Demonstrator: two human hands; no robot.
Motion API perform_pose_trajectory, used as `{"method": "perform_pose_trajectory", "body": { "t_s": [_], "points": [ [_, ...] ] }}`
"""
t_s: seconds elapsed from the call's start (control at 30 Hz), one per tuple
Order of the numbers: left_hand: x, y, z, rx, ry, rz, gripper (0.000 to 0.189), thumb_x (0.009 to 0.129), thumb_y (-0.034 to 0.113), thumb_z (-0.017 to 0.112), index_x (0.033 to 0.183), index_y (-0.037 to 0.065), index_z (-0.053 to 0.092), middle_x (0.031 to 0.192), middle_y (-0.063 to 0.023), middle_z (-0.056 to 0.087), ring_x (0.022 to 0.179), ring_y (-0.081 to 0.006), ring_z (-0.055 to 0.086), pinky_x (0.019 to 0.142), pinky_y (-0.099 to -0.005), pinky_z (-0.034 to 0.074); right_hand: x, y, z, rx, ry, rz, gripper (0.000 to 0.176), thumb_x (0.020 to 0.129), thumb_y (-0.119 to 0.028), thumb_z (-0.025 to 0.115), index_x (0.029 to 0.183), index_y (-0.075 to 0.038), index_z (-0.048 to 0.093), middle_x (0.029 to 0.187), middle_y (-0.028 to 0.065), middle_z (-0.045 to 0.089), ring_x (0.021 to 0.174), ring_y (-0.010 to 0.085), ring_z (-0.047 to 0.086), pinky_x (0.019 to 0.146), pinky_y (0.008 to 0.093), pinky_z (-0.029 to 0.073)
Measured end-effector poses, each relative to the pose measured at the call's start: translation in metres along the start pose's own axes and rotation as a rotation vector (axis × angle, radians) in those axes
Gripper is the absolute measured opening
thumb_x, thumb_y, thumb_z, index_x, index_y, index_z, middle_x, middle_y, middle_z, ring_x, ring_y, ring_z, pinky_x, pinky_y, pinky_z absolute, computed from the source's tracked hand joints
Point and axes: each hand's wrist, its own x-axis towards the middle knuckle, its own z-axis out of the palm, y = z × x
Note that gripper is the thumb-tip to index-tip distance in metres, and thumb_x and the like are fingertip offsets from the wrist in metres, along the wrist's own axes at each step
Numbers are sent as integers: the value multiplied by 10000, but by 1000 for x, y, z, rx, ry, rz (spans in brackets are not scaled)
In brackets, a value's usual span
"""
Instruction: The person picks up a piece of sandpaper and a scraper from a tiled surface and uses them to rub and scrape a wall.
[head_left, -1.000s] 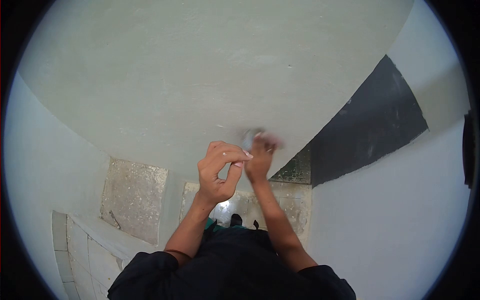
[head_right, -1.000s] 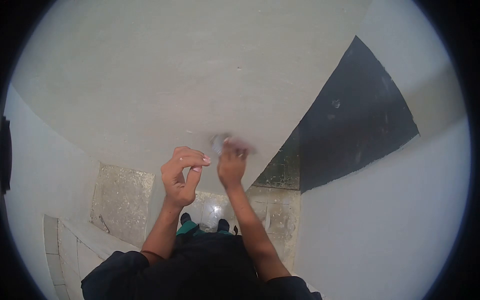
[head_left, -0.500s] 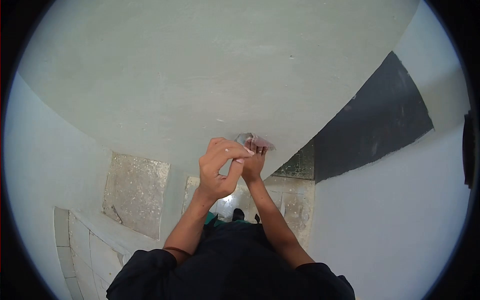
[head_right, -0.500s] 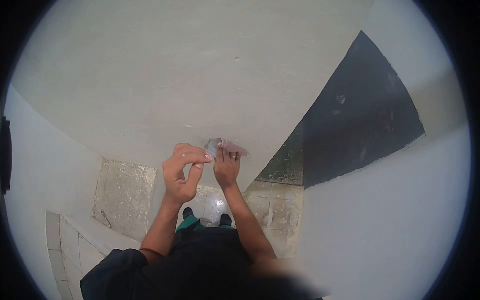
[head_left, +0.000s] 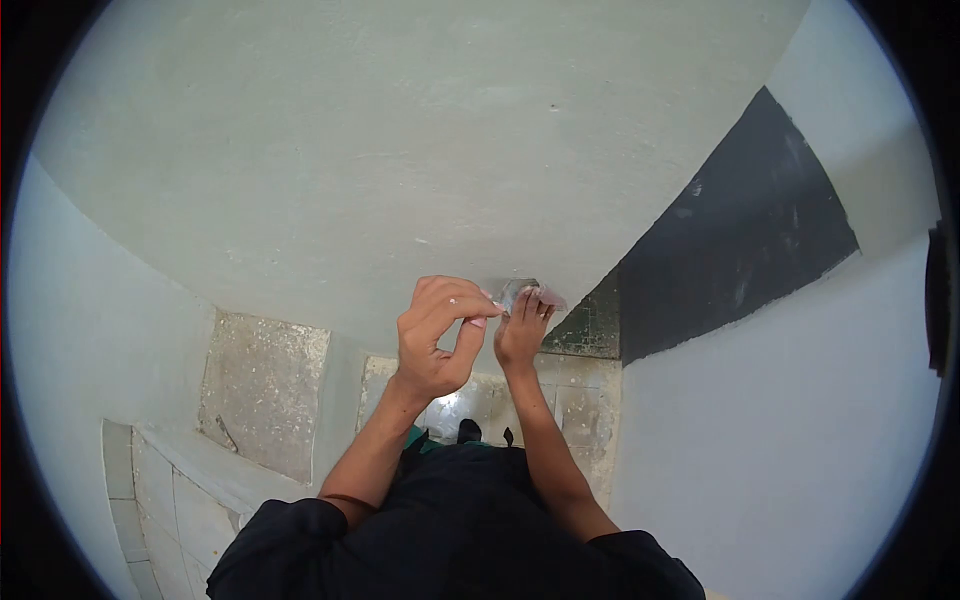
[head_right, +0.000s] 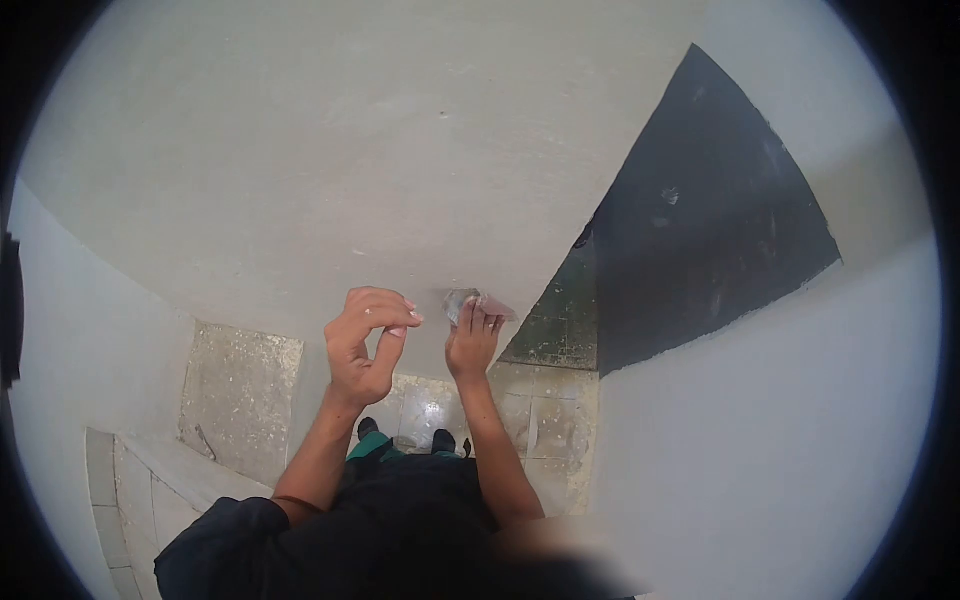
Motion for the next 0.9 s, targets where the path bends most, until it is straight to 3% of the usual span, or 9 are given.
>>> {"method": "perform_pose_trajectory", "body": {
  "t_s": [0.03,0.13,0.23,0.33,0.47,0.57,0.6,0.77,0.9],
  "points": [
    [1,0,0,9,-18,6,175,787,-74,579,866,22,703,831,-96,705,858,-258,679,848,-357,469,-4,4,1,-1,-59,18,664,872,-186,622,1431,96,402,1418,304,450,1355,499,392,1154,683,183],
    [3,2,2,-8,-28,6,175,783,-72,579,866,22,702,830,-95,705,856,-256,679,850,-360,468,73,2,-41,5,324,-7,656,977,-233,532,1503,93,314,1567,297,295,1468,507,228,1183,662,118],
    [5,5,6,-20,-42,9,176,779,-70,579,866,21,702,832,-96,706,859,-255,678,852,-364,468,152,-13,-106,164,477,-36,651,1015,-261,477,1533,76,273,1618,277,208,1502,500,131,1195,651,78],
    [7,7,12,-46,-53,13,174,780,-70,580,866,20,702,831,-95,705,859,-253,677,851,-362,467,113,-8,-77,91,353,-6,669,989,-245,507,1530,78,281,1613,279,219,1502,499,133,1198,646,77],
    [9,10,18,-34,-71,38,172,780,-72,582,867,17,701,829,-95,704,856,-252,677,848,-359,465,-1,-6,-3,38,-56,32,718,922,-216,569,1525,69,303,1598,268,262,1498,472,192,1198,651,81],
    [11,10,13,-29,-71,42,173,781,-74,582,868,16,702,827,-98,703,856,-252,676,846,-359,465,28,8,-17,36,115,8,702,932,-234,559,1524,59,320,1604,260,260,1498,475,195,1193,659,80],
    [10,8,13,-34,-64,37,174,781,-75,581,867,16,702,826,-99,703,856,-252,676,846,-359,465,63,8,-35,-29,284,-61,684,959,-231,536,1536,52,304,1621,251,234,1507,478,164,1190,660,79],
    [12,10,11,-44,-11,33,190,776,-72,588,874,33,712,819,-84,698,840,-233,672,838,-346,451,184,-39,-133,108,438,10,662,999,-235,493,1554,44,264,1636,245,197,1518,478,110,1195,652,68],
    [14,13,10,-36,-13,44,174,783,-73,575,868,16,698,819,-99,701,850,-250,675,851,-368,463,76,-21,-45,85,187,-9,686,961,-216,541,1541,48,288,1616,260,242,1506,491,140,1200,644,65]
  ]
}}
